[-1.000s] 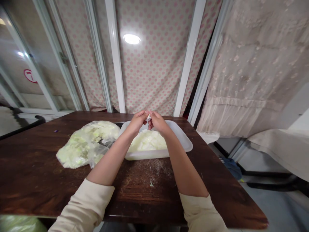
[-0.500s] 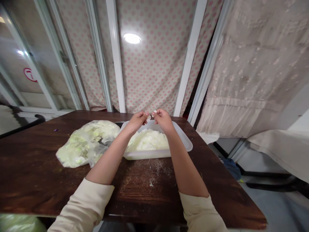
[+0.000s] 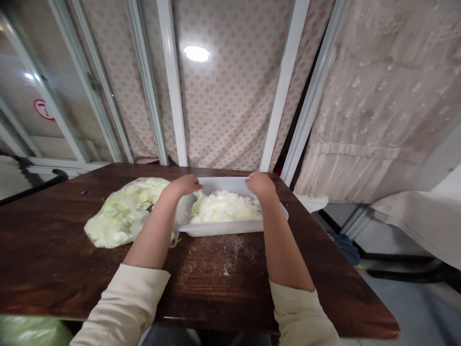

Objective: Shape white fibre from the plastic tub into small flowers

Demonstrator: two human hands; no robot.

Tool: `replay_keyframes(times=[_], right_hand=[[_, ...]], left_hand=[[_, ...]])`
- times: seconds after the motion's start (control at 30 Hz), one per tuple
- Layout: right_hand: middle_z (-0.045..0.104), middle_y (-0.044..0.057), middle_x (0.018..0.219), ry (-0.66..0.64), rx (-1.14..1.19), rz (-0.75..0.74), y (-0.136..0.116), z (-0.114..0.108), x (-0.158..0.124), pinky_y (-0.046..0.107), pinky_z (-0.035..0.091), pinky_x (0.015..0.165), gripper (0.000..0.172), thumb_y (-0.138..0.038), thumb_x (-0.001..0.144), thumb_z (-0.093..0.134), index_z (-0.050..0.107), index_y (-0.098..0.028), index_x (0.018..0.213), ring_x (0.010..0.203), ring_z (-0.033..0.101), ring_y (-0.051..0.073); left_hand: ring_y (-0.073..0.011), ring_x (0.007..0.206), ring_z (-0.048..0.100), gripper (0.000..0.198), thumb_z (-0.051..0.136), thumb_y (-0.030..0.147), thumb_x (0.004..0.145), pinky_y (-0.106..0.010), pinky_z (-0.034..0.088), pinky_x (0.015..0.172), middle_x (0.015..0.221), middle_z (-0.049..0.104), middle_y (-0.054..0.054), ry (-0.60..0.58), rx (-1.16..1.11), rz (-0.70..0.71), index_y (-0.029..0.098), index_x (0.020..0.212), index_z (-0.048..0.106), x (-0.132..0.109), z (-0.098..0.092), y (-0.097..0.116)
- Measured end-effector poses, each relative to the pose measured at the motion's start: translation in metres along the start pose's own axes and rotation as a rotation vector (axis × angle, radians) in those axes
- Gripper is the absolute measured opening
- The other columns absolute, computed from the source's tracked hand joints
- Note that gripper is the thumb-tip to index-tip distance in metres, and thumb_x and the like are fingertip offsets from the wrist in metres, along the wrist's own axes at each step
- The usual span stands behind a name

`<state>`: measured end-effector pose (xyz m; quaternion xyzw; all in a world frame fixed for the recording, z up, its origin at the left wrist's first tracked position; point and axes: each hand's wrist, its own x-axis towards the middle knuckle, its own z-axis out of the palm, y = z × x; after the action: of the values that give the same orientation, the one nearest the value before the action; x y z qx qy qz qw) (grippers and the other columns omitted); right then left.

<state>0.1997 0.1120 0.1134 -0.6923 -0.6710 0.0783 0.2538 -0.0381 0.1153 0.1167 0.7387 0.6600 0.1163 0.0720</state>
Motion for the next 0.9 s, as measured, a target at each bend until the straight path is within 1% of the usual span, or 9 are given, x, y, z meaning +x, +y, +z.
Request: replay_keyframes(times=[0.1,0.2,0.27,0.33,0.43,0.53,0.63,0.73,0.9], right_hand=[[0.059,0.011,0.068,0.068,-0.201,0.121,0.006,0.005,0.005,0.030,0.041,0.062,0.006,-0.019,0.068,0.055,0.055,-0.016,0.063,0.073,0.059,0.022],[0.061,0.015,0.077,0.071,-0.200,0.100,0.010,0.008,0.009,0.031,0.041,0.065,0.011,-0.023,0.068,0.051,0.058,-0.015,0.067,0.080,0.059,0.025],[0.060,0.013,0.076,0.107,-0.157,0.060,0.010,0.008,0.010,0.031,0.040,0.063,0.013,-0.025,0.069,0.048,0.057,-0.016,0.065,0.077,0.058,0.024],[0.057,0.009,0.067,0.158,-0.094,0.034,0.007,0.005,0.008,0.029,0.038,0.060,0.013,-0.024,0.068,0.048,0.053,-0.017,0.059,0.069,0.056,0.021],[0.047,0.002,0.052,0.202,0.011,0.005,0.003,0.001,0.004,0.026,0.033,0.052,0.017,-0.023,0.066,0.049,0.042,-0.019,0.051,0.055,0.048,0.016],[0.038,-0.001,0.047,0.213,0.075,-0.013,0.001,-0.001,0.002,0.026,0.029,0.049,0.023,-0.022,0.065,0.049,0.034,-0.020,0.048,0.050,0.041,0.013],[0.036,-0.001,0.046,0.218,0.094,-0.032,0.002,0.000,0.003,0.026,0.028,0.049,0.024,-0.022,0.066,0.049,0.033,-0.020,0.048,0.050,0.039,0.013],[0.041,-0.001,0.047,0.232,0.122,-0.045,0.004,0.000,0.004,0.026,0.030,0.050,0.021,-0.020,0.066,0.048,0.036,-0.020,0.050,0.052,0.044,0.014],[0.052,-0.001,0.055,0.221,0.278,-0.038,0.004,0.000,0.005,0.024,0.036,0.051,0.011,-0.014,0.064,0.052,0.042,-0.019,0.067,0.053,0.055,0.013]], left_hand=[[-0.0284,0.087,0.059,0.024,0.056,0.036,0.071,-0.032,0.041,0.072,0.093,0.065,-0.019,-0.006,0.062,0.029,0.013,0.072,0.063,-0.003,0.007,0.011],[-0.0249,0.083,0.060,0.031,0.051,0.043,0.075,-0.030,0.041,0.069,0.098,0.065,-0.015,-0.089,-0.024,0.256,0.016,0.083,0.064,-0.008,0.013,0.026],[-0.0222,0.079,0.059,0.031,0.055,0.046,0.071,-0.027,0.040,0.066,0.092,0.066,-0.010,-0.164,-0.087,0.365,0.018,0.083,0.064,-0.012,0.019,0.037],[-0.0215,0.075,0.059,0.027,0.063,0.043,0.065,-0.026,0.040,0.064,0.085,0.066,-0.008,-0.186,-0.091,0.371,0.018,0.077,0.064,-0.014,0.026,0.047],[-0.0194,0.068,0.057,0.018,0.072,0.028,0.055,-0.025,0.039,0.062,0.069,0.063,-0.005,-0.149,-0.094,0.342,0.017,0.063,0.061,-0.015,0.035,0.057],[-0.0145,0.055,0.051,0.014,0.068,0.014,0.056,-0.023,0.037,0.057,0.052,0.054,0.000,-0.107,-0.128,0.364,0.016,0.052,0.055,-0.016,0.038,0.060],[-0.0107,0.044,0.040,0.024,0.058,0.014,0.064,-0.024,0.034,0.053,0.042,0.044,0.001,-0.087,-0.130,0.395,0.016,0.043,0.046,-0.016,0.035,0.057],[-0.0092,0.040,0.034,0.028,0.055,0.012,0.064,-0.024,0.032,0.052,0.040,0.040,0.002,-0.077,-0.135,0.376,0.017,0.040,0.042,-0.016,0.031,0.054],[-0.0114,0.045,0.040,0.024,0.054,0.013,0.067,-0.025,0.032,0.056,0.044,0.047,-0.001,0.016,-0.153,0.461,0.017,0.044,0.048,-0.013,0.023,0.045]])
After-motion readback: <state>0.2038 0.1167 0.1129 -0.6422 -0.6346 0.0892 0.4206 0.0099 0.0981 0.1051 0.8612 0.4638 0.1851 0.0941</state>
